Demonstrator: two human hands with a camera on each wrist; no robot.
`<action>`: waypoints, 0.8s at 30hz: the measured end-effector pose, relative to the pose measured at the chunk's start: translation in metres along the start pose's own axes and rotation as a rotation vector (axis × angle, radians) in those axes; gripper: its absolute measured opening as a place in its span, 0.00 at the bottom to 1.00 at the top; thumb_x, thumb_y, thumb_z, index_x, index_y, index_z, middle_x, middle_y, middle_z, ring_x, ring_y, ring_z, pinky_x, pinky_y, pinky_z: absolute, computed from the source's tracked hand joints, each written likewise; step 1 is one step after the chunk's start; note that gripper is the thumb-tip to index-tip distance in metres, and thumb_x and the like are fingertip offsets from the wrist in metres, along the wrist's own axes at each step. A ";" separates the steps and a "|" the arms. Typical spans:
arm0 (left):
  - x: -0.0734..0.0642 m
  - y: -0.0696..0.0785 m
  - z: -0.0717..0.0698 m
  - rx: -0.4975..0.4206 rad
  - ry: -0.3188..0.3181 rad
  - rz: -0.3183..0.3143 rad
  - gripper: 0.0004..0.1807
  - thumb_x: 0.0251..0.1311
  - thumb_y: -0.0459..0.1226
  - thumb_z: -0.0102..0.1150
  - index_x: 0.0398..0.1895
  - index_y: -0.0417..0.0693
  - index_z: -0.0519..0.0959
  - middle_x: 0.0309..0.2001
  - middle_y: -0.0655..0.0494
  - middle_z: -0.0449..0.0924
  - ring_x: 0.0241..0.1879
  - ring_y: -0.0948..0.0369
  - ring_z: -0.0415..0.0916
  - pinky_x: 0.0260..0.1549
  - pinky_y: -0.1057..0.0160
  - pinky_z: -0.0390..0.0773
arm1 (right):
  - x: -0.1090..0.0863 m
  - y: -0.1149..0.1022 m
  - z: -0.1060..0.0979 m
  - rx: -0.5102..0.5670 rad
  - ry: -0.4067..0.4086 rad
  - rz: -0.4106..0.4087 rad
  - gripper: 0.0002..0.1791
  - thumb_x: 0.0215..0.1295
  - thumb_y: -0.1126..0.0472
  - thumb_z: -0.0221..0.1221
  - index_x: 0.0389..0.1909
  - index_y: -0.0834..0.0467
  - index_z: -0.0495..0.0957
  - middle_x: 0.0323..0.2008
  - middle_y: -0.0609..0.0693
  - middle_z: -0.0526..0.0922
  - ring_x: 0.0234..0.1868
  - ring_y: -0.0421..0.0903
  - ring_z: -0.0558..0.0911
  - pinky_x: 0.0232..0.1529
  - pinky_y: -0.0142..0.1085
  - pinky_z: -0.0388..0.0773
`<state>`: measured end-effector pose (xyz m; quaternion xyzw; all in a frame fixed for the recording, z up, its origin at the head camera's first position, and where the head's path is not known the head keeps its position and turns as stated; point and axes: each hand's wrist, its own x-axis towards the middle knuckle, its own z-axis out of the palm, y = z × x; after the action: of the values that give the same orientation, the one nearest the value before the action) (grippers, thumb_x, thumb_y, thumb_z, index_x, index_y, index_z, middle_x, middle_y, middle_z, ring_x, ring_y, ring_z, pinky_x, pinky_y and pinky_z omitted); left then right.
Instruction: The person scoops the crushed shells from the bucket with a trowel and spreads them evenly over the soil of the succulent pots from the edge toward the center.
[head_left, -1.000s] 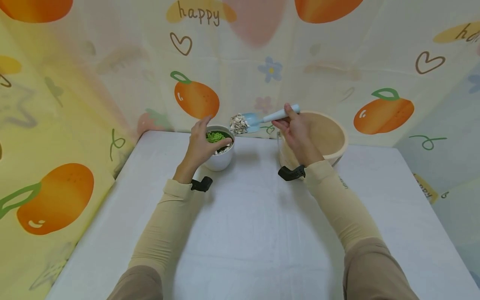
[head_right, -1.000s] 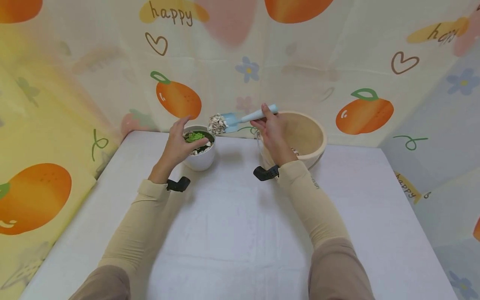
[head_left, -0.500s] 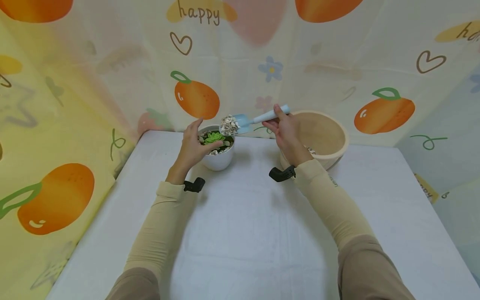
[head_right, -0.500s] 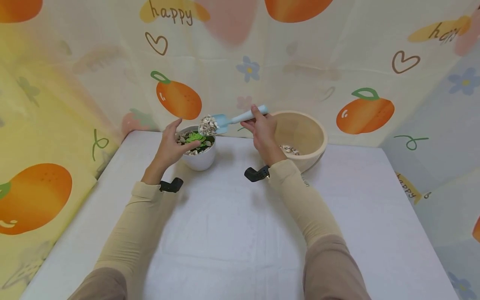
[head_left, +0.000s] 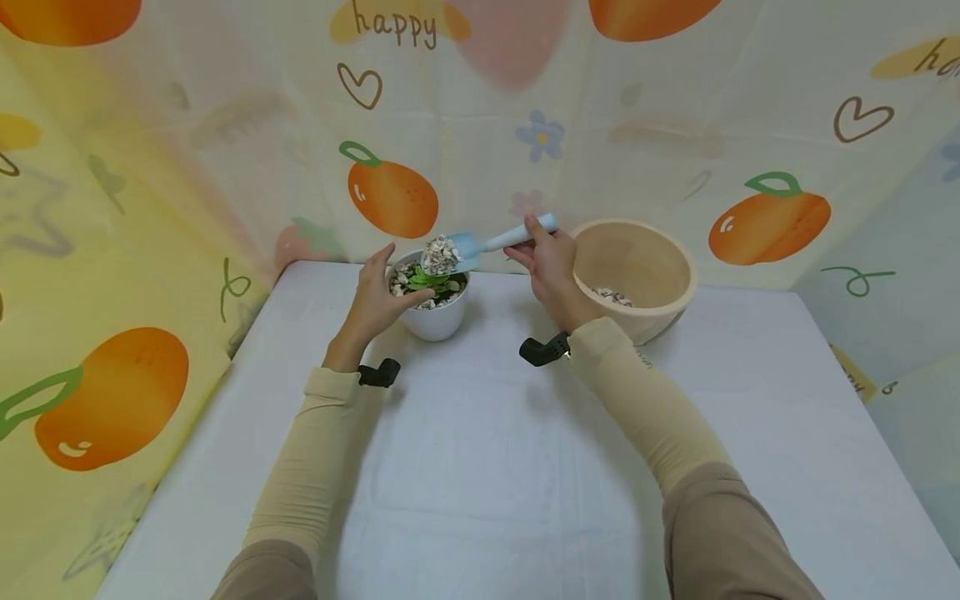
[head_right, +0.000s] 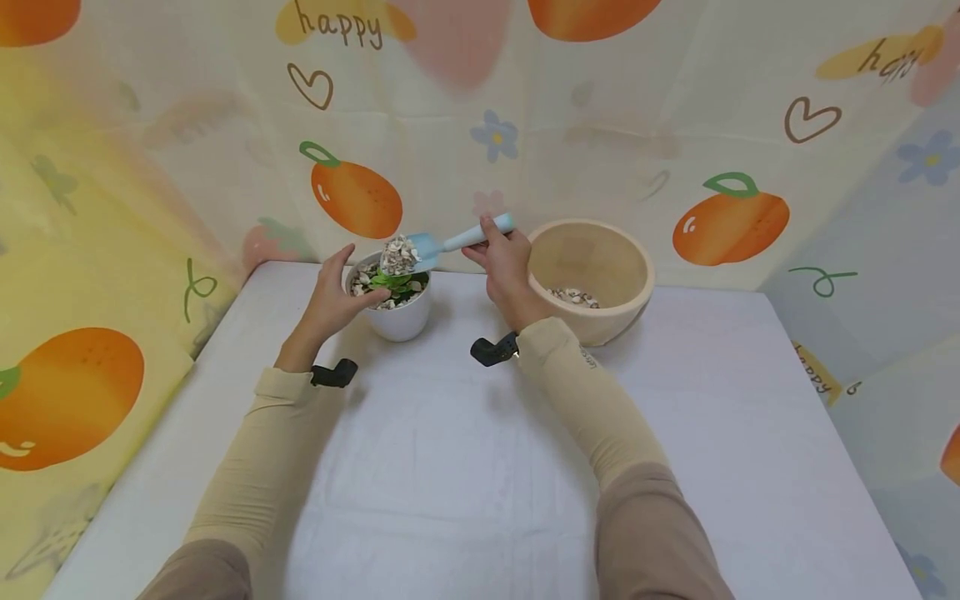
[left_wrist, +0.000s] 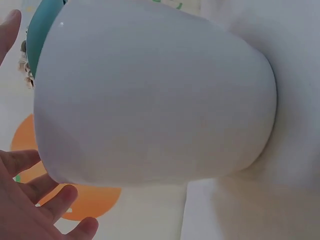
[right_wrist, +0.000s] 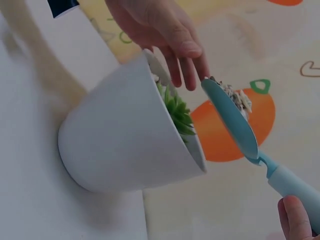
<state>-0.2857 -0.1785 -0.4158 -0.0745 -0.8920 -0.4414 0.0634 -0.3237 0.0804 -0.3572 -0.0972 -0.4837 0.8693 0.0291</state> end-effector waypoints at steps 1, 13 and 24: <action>0.000 -0.001 0.000 -0.001 -0.003 -0.003 0.58 0.50 0.56 0.71 0.78 0.48 0.47 0.77 0.45 0.47 0.76 0.45 0.44 0.71 0.38 0.52 | 0.000 0.002 0.001 0.000 0.000 0.000 0.10 0.70 0.61 0.56 0.44 0.65 0.74 0.26 0.52 0.78 0.24 0.45 0.84 0.30 0.35 0.85; -0.001 -0.018 0.003 -0.028 -0.038 -0.053 0.63 0.45 0.58 0.73 0.78 0.48 0.45 0.77 0.42 0.45 0.76 0.44 0.44 0.71 0.38 0.52 | 0.004 0.022 0.006 -0.034 -0.010 -0.005 0.07 0.70 0.58 0.56 0.34 0.57 0.73 0.27 0.52 0.78 0.26 0.44 0.84 0.31 0.33 0.85; -0.001 -0.028 0.006 -0.054 -0.099 -0.088 0.64 0.45 0.56 0.73 0.79 0.48 0.42 0.78 0.43 0.44 0.76 0.46 0.43 0.71 0.39 0.50 | 0.011 0.034 0.010 -0.101 0.029 -0.045 0.07 0.68 0.59 0.60 0.34 0.59 0.74 0.25 0.51 0.79 0.23 0.42 0.84 0.30 0.33 0.84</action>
<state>-0.2905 -0.1905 -0.4409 -0.0589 -0.8841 -0.4635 -0.0022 -0.3346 0.0561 -0.3824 -0.1001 -0.5284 0.8415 0.0506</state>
